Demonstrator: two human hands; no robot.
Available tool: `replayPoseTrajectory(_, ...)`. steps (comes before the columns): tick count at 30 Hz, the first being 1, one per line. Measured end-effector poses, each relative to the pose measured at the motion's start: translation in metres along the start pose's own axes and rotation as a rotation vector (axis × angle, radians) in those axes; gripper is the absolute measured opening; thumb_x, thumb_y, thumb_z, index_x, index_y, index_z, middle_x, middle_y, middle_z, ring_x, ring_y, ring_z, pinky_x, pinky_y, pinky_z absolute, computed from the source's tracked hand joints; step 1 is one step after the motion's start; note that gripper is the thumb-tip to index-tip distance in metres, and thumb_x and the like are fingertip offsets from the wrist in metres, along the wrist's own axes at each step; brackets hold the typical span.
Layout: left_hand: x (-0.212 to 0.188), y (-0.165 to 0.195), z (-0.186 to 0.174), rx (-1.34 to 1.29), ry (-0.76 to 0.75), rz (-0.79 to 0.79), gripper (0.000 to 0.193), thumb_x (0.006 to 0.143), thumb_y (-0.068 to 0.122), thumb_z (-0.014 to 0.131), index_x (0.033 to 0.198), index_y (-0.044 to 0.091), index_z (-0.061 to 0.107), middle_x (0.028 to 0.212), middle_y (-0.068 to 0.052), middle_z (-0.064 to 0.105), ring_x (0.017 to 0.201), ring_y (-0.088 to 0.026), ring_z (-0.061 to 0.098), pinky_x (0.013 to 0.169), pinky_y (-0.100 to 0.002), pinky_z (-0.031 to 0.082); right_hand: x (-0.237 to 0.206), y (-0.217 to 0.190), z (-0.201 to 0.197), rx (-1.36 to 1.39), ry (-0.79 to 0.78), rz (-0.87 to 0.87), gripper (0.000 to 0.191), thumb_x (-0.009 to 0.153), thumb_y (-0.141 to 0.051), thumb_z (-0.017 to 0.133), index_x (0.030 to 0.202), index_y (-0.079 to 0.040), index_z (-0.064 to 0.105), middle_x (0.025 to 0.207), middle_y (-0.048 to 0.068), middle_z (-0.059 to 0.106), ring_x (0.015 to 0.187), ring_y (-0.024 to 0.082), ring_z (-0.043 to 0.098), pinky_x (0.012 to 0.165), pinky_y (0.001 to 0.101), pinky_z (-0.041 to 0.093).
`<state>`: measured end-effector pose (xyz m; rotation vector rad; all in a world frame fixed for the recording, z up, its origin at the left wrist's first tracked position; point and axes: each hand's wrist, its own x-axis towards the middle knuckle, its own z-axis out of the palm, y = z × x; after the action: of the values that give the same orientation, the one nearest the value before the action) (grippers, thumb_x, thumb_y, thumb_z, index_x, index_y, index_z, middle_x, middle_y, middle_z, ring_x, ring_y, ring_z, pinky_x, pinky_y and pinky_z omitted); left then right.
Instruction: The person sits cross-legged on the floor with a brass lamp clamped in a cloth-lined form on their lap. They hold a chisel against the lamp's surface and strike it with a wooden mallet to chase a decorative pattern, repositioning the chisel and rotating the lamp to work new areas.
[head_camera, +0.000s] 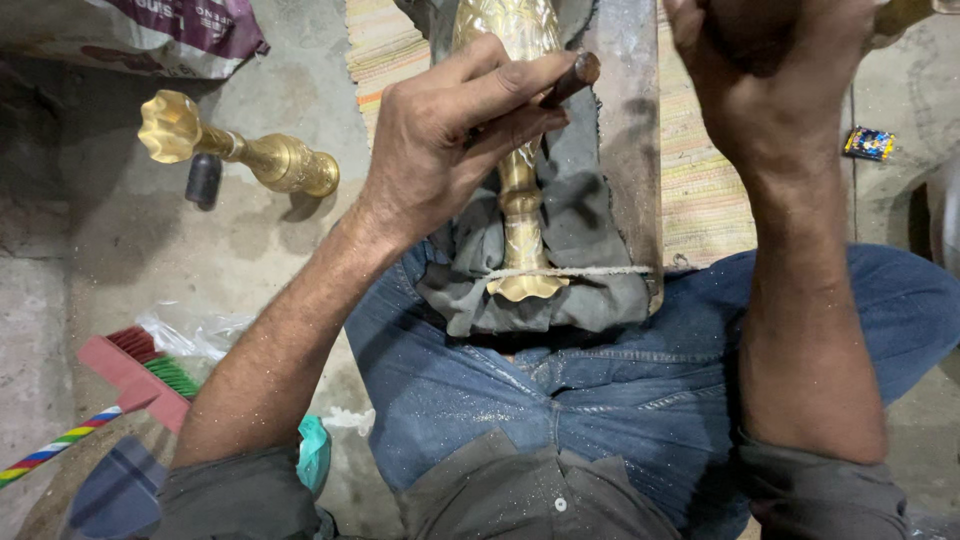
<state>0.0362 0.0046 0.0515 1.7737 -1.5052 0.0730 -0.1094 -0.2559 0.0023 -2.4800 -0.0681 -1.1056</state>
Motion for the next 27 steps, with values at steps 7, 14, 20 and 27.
replayPoseTrajectory(7, -0.004, -0.001, -0.001, -0.026, -0.005, -0.008, 0.032, 0.106, 0.019, 0.083, 0.134, 0.017, 0.068, 0.092, 0.000, 0.054, 0.072, -0.011, 0.055, 0.064, -0.033, 0.047, 0.004, -0.004, 0.002, -0.103, -0.029, -0.044, 0.024, 0.094, 0.006, 0.068, 0.116, -0.001, 0.061, 0.097, 0.011, 0.064, 0.086, 0.025, 0.065, 0.076, 0.0345, 0.051)
replayPoseTrajectory(14, -0.023, -0.011, 0.016, -0.463, 0.358, -0.182, 0.027, 0.112, 0.014, 0.075, 0.138, 0.014, 0.067, 0.104, -0.001, 0.073, 0.095, -0.012, 0.078, 0.084, -0.026, 0.066, 0.037, -0.036, 0.020, 0.060, -0.225, 0.350, 0.050, 0.091, -0.032, 0.083, 0.117, 0.003, 0.059, 0.089, 0.012, 0.064, 0.075, 0.024, 0.065, 0.067, 0.0366, 0.051)
replayPoseTrajectory(20, -0.059, 0.000, 0.046, -0.758, 0.857, -0.566, 0.036, 0.107, 0.013, 0.070, 0.141, 0.006, 0.062, 0.104, -0.005, 0.075, 0.093, -0.018, 0.078, 0.079, -0.029, 0.066, 0.070, -0.023, 0.050, 0.313, -0.395, 0.128, 0.073, 0.088, -0.041, 0.092, 0.128, 0.008, 0.057, 0.107, 0.017, 0.070, 0.094, 0.026, 0.070, 0.072, 0.0356, 0.058)
replayPoseTrajectory(27, -0.054, 0.016, 0.057, -0.497, 0.628, -0.416, 0.033, 0.105, 0.011, 0.074, 0.136, 0.009, 0.066, 0.115, -0.004, 0.077, 0.098, -0.013, 0.078, 0.086, -0.027, 0.069, 0.066, -0.007, 0.055, 0.639, -0.480, 0.277, 0.084, 0.091, -0.031, 0.091, 0.151, 0.004, 0.042, 0.133, 0.023, 0.063, 0.112, 0.031, 0.063, 0.089, 0.0406, 0.058)
